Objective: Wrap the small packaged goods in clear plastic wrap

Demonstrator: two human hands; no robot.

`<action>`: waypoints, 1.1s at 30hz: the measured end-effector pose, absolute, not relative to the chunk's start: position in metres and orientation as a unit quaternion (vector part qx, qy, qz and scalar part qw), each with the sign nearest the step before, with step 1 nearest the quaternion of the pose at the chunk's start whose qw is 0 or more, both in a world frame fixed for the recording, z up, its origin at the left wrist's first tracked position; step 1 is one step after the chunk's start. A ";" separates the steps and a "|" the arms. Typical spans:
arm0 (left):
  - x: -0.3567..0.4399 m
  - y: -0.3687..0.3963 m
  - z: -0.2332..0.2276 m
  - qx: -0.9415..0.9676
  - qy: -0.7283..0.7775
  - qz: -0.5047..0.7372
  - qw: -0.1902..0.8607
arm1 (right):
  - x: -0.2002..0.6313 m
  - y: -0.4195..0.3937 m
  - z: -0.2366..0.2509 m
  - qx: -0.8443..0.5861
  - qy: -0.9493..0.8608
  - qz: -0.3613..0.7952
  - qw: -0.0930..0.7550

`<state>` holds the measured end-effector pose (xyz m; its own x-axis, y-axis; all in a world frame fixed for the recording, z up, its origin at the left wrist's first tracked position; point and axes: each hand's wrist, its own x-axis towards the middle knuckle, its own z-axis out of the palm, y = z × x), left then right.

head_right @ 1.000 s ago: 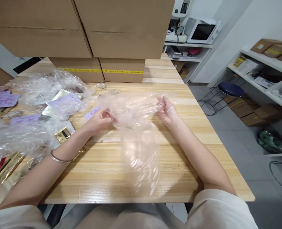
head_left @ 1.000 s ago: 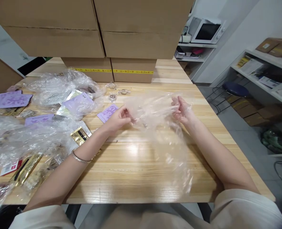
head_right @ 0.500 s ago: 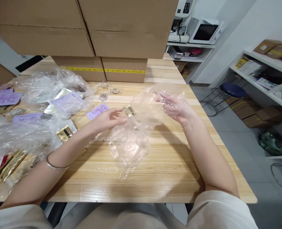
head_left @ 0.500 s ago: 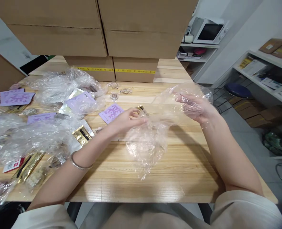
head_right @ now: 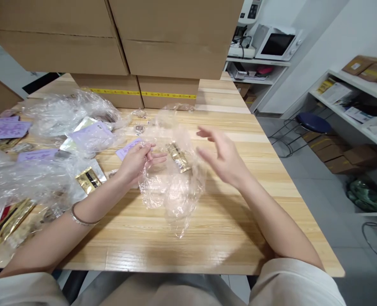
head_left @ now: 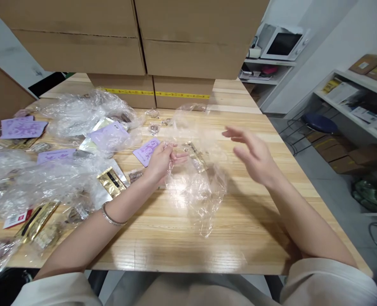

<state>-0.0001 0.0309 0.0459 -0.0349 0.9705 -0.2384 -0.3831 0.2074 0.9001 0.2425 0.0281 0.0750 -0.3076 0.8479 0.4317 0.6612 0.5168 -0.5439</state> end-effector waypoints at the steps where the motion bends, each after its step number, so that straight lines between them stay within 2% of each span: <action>1: 0.001 0.031 0.045 0.313 0.460 0.550 0.623 | 0.236 0.020 0.077 -0.457 -0.821 0.126 0.318; 4: -0.001 0.029 0.047 0.318 0.452 0.554 0.623 | 0.231 0.023 0.074 -0.511 -0.808 0.115 0.269; 9: -0.025 0.022 0.045 0.358 0.533 0.491 0.589 | 0.284 0.092 0.060 -0.690 -0.615 0.266 0.273; 14: -0.061 0.015 0.027 0.420 0.582 0.400 0.570 | 0.346 0.137 0.053 -0.743 -0.587 0.251 0.203; 17: -0.078 0.016 0.022 0.507 0.560 0.336 0.562 | 0.352 0.136 0.048 -0.775 -0.577 0.190 0.172; 19: -0.087 0.021 0.022 0.629 0.532 0.294 0.485 | 0.341 0.125 0.047 -0.782 -0.591 0.086 0.176; 22: -0.093 0.032 0.021 0.783 0.535 0.196 0.249 | 0.310 0.097 0.038 -0.721 -0.670 -0.050 0.173; 25: -0.088 0.043 0.016 0.791 0.599 0.069 0.105 | 0.280 0.069 0.013 -0.620 -0.774 0.002 0.128; 28: -0.073 0.053 0.013 0.782 0.621 -0.001 0.062 | 0.265 0.053 -0.017 -0.594 -0.799 0.062 0.074; 33: -0.046 0.073 0.016 0.812 0.582 -0.047 -0.014 | 0.265 0.051 -0.033 -0.602 -0.793 0.072 0.069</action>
<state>-0.0458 0.0732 0.0164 0.3186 0.9460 -0.0607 0.9433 -0.3227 -0.0779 0.2653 0.0509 -0.0328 -0.2669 0.9635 0.0222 0.9436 0.2660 -0.1973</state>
